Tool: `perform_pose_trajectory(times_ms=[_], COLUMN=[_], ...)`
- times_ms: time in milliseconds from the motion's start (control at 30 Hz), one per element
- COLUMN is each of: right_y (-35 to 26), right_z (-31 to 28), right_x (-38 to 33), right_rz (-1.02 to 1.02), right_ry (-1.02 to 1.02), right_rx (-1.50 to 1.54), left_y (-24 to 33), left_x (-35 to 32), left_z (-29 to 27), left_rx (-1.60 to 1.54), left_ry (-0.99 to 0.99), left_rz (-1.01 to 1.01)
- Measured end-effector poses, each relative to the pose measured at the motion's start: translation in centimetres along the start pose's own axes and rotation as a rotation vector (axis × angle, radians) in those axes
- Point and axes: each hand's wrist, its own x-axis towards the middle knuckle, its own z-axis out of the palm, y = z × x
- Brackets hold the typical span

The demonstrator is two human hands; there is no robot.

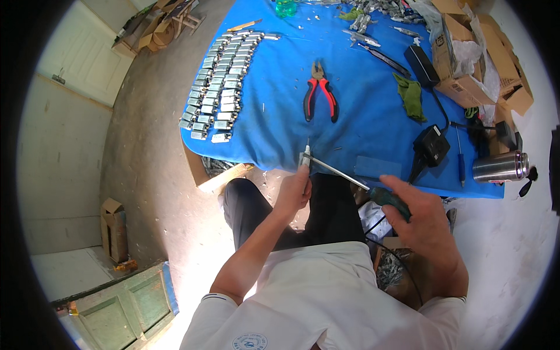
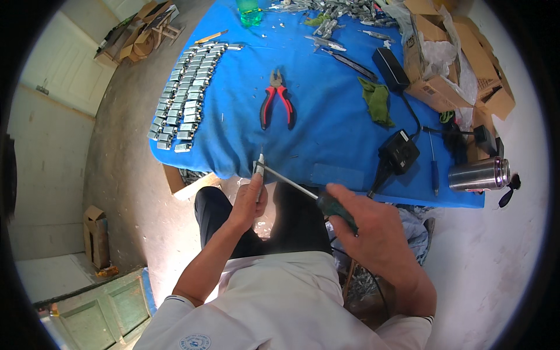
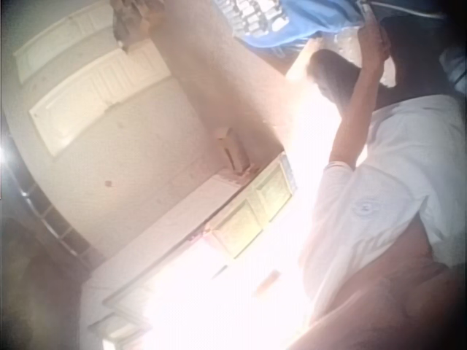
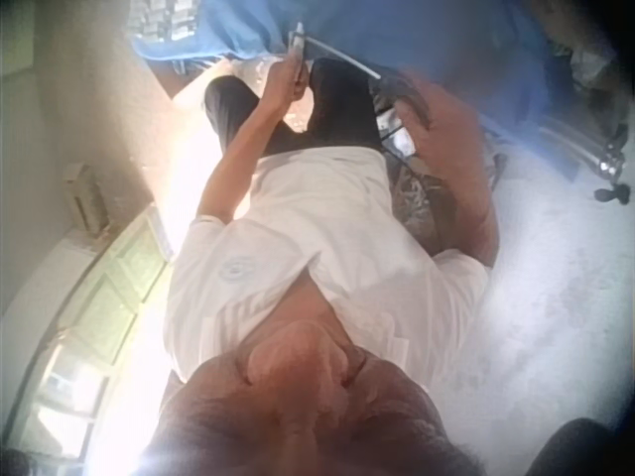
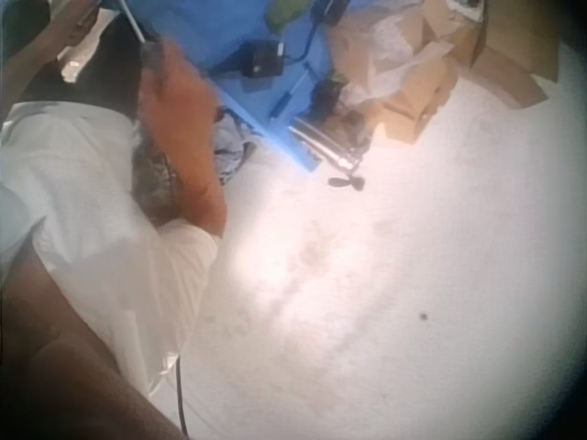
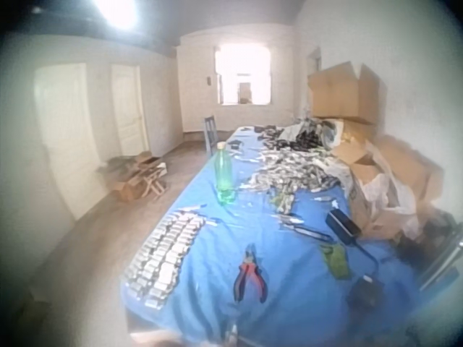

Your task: The person sits on the floor and uses a screwdriver to remove screws from a small electronic device. They then use their hands to separate the device's casing and remove internal components.

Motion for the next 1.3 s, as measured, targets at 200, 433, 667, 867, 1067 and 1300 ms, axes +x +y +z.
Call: perform_pose_trajectory(times_ms=[200,433,667,867,1067,1300], right_y=[1.4,2.1,5.3,6.4,8.6,5.0], right_z=[-1.3,-1.3,1.7,2.5,4.2,6.8], right_x=[0.5,2.1,1.9,2.0,1.5,-0.2], right_rz=[0.050,0.263,0.221,0.531,0.633,-0.246], right_ry=[-0.123,-0.324,-0.248,-0.324,-0.392,0.067], right_rx=[0.114,0.279,0.474,0.875,1.169,0.021], left_y=[0.1,0.6,0.9,1.5,1.2,0.9], left_x=[-0.1,-0.2,0.2,0.1,-0.1,0.4], left_z=[0.0,0.1,-0.5,-0.2,0.6,-0.1], left_rx=[0.089,0.139,-0.045,-0.037,0.063,0.179], left_ry=[0.007,0.012,-0.055,-0.052,0.029,0.029], left_rz=[0.069,0.040,-0.075,-0.073,-0.012,0.036])
